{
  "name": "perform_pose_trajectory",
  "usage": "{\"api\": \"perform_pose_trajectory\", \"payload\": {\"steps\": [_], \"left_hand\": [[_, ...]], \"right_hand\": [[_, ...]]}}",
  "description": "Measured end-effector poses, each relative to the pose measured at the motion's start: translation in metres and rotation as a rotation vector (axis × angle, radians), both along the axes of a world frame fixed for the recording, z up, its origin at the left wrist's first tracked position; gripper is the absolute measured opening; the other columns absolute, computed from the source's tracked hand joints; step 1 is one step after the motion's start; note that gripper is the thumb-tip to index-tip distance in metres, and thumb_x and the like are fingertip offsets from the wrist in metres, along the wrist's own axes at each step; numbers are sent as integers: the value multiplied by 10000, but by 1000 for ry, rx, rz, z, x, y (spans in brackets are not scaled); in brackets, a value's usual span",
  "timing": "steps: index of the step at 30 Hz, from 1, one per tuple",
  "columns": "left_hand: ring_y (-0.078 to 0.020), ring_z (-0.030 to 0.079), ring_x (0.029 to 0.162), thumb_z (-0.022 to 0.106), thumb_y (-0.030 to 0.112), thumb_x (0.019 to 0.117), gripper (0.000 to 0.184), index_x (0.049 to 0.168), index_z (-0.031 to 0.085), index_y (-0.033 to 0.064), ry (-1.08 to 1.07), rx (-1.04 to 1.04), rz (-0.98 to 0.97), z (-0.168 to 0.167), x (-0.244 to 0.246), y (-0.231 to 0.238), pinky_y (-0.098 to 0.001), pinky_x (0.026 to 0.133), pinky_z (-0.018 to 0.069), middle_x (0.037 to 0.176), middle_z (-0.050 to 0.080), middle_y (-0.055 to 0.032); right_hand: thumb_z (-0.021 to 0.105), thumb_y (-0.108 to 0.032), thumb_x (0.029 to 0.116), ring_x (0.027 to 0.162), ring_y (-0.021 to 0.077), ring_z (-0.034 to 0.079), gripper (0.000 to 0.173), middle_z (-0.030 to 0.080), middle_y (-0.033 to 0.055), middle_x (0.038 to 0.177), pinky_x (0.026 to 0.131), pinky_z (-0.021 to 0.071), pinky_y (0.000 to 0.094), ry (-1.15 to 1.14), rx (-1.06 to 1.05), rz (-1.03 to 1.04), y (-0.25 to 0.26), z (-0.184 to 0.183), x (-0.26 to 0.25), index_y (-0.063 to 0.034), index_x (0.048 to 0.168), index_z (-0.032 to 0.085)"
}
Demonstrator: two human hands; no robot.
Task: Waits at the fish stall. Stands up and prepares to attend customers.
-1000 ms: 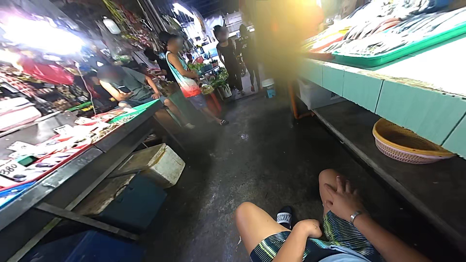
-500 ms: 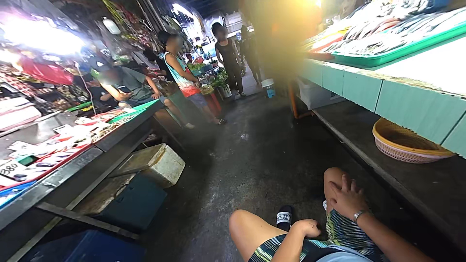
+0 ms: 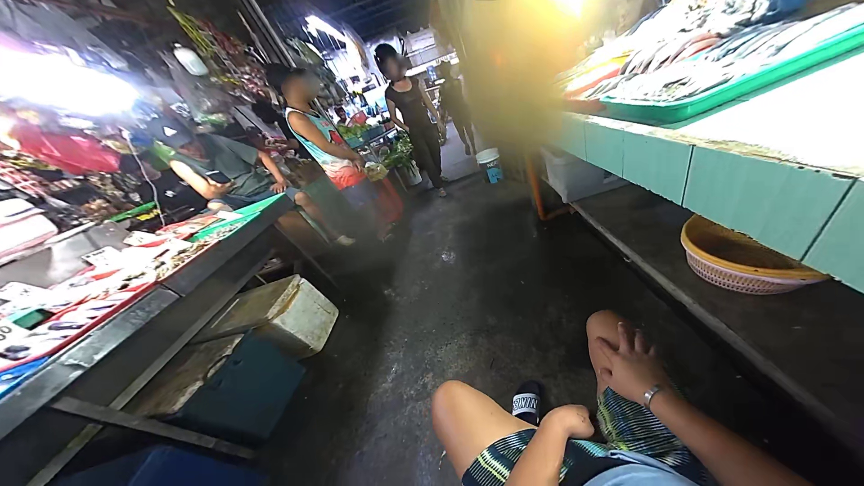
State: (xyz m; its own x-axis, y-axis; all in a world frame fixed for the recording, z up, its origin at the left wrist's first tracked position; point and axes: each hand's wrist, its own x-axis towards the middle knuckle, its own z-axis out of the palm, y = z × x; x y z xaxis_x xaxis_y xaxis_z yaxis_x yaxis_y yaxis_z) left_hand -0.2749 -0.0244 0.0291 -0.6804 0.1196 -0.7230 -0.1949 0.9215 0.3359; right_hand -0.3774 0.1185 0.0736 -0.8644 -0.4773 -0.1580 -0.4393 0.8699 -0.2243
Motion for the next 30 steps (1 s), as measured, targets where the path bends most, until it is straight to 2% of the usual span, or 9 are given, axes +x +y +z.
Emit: {"api": "perform_pose_trajectory", "payload": {"steps": [5,8,14,17,19,23,25,27,30], "left_hand": [[-374,563,1320,507,348,1042,477,1374,593,16,63,66,18,-10,9,-9,-622,1097,419,1372,613,-234],[-346,552,1344,497,375,1053,490,1407,573,45,77,98,18,-13,15,-9,-593,1130,404,1404,599,-216],[-329,559,1340,501,313,1044,471,1452,541,81,38,72,71,-6,11,-6,-583,1129,412,1412,601,-195],[-353,568,1322,539,295,1017,478,1436,554,65,3,21,65,-4,12,-2,-611,1101,423,1389,614,-205],[-372,579,1303,575,280,992,480,1412,569,48,-5,5,60,-7,12,-1,-632,1077,434,1363,627,-217],[-404,587,1278,605,242,970,470,1391,577,33,-39,-39,67,-5,11,5,-658,1046,441,1342,630,-236],[-422,597,1255,613,235,974,437,1344,604,3,-36,-39,71,1,12,11,-665,1031,446,1313,641,-254],[-442,597,1233,611,219,982,390,1269,639,-43,-16,-32,70,13,15,19,-655,1022,439,1278,644,-283],[-460,583,1242,595,230,1003,395,1244,642,-80,-72,-49,92,39,15,31,-661,1034,424,1287,630,-304]], "right_hand": [[589,-542,982,1524,462,240,694,253,189,1676,1150,185,771,-13,-177,-48,18,15,-42,-316,1601,372],[537,-511,1026,1536,485,197,689,242,253,1665,1183,150,750,-30,-250,-137,39,43,-100,-220,1619,343],[710,-304,948,1498,521,249,748,211,274,1661,1133,341,705,151,-392,-405,89,42,-220,-120,1590,374],[655,-243,998,1432,484,410,718,346,280,1600,1112,401,655,80,-429,-480,120,38,-257,-50,1597,309],[574,-267,1056,1425,450,444,687,419,303,1548,1155,368,601,-31,-385,-473,143,33,-270,-1,1601,253],[508,-220,1083,1524,426,284,593,318,283,1619,1229,250,568,-86,-169,-424,173,22,-253,31,1580,305],[446,-129,1091,1501,439,325,457,387,302,1572,1218,274,570,-99,-77,-382,175,23,-247,90,1491,428],[382,-180,1122,1460,428,410,458,454,319,1519,1201,312,561,-141,-109,-407,174,26,-247,115,1469,434],[500,-198,1091,1391,441,492,479,518,340,1444,1162,365,575,-153,-207,-463,178,26,-253,114,1451,446]]}}
